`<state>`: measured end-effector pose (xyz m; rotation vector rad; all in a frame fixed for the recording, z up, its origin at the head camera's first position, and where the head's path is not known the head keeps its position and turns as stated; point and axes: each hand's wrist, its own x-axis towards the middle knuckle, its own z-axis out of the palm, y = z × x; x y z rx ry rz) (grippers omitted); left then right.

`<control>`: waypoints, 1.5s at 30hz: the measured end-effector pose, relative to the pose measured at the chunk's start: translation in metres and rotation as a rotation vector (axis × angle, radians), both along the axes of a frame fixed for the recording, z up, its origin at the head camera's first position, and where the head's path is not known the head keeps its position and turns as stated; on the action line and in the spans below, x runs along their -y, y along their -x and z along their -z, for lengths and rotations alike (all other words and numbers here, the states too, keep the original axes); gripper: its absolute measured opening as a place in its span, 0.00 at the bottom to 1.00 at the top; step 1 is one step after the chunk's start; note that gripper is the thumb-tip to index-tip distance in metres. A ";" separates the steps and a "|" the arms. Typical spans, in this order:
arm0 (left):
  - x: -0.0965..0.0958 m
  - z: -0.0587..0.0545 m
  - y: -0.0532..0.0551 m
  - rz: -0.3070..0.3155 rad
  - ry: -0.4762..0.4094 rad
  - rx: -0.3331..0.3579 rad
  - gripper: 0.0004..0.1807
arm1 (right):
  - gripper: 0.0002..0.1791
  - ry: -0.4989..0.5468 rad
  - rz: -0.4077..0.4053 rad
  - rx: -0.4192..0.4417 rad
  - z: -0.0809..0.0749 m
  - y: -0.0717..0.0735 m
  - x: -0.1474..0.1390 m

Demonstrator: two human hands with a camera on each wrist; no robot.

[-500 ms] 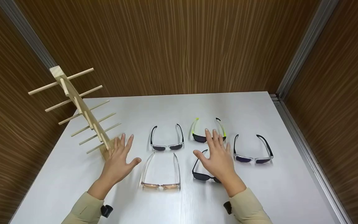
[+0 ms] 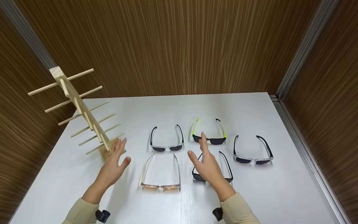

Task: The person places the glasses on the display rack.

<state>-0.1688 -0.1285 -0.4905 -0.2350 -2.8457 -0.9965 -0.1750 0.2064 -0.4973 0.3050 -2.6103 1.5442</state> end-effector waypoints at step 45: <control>0.005 0.073 -0.019 0.003 -0.563 0.436 0.34 | 0.28 -0.073 -0.211 0.170 0.058 -0.035 0.036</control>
